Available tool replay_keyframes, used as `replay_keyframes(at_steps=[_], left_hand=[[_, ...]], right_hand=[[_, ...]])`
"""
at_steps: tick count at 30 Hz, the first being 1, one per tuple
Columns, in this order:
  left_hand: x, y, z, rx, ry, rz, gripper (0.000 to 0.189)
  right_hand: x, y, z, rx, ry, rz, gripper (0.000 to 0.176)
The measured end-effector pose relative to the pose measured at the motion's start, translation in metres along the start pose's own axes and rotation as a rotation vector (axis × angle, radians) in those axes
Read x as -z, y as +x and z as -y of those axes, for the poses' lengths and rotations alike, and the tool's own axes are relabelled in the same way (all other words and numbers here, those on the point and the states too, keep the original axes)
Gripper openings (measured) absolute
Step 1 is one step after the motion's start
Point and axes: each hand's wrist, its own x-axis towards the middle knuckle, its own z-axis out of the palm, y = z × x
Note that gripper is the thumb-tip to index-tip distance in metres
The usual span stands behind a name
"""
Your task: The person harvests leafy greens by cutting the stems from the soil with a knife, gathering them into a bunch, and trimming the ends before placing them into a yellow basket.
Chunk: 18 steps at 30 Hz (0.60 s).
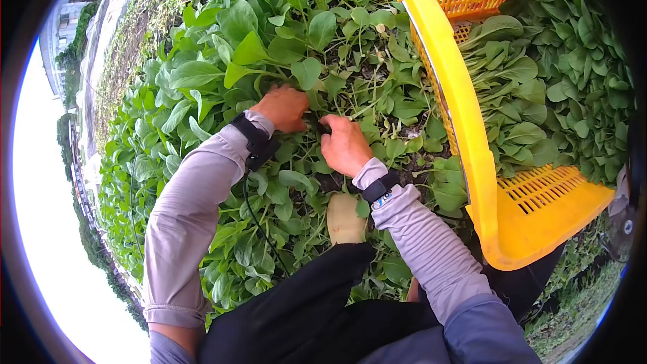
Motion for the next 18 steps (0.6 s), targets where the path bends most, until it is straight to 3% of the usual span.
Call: replay_keyframes(at_steps=[3,5,6,8,15,17,18], left_hand=[[0.003,-0.002,-0.002,-0.012,-0.044,0.088,0.04],[-0.02,0.003,0.006,-0.079,0.103,-0.175,0.036],[-0.015,0.002,0.002,-0.08,0.103,-0.171,0.036],[-0.006,0.003,-0.009,0.084,0.003,0.073,0.04],[-0.016,0.007,-0.006,0.084,0.006,0.055,0.037],[-0.027,0.005,0.001,-0.032,0.023,-0.163,0.03],[-0.032,0.006,0.006,-0.038,0.026,-0.158,0.03]], right_hand=[[-0.002,-0.006,0.008,-0.062,0.032,0.0,0.036],[-0.001,-0.01,0.012,-0.036,0.015,-0.008,0.037],[-0.004,-0.01,0.011,-0.039,0.017,-0.006,0.037],[-0.008,-0.011,0.009,-0.032,0.033,-0.008,0.039],[-0.014,-0.009,0.008,-0.01,0.01,-0.045,0.036],[-0.021,-0.003,0.005,-0.048,-0.022,0.027,0.035],[-0.019,-0.003,0.005,-0.054,-0.018,0.023,0.035]])
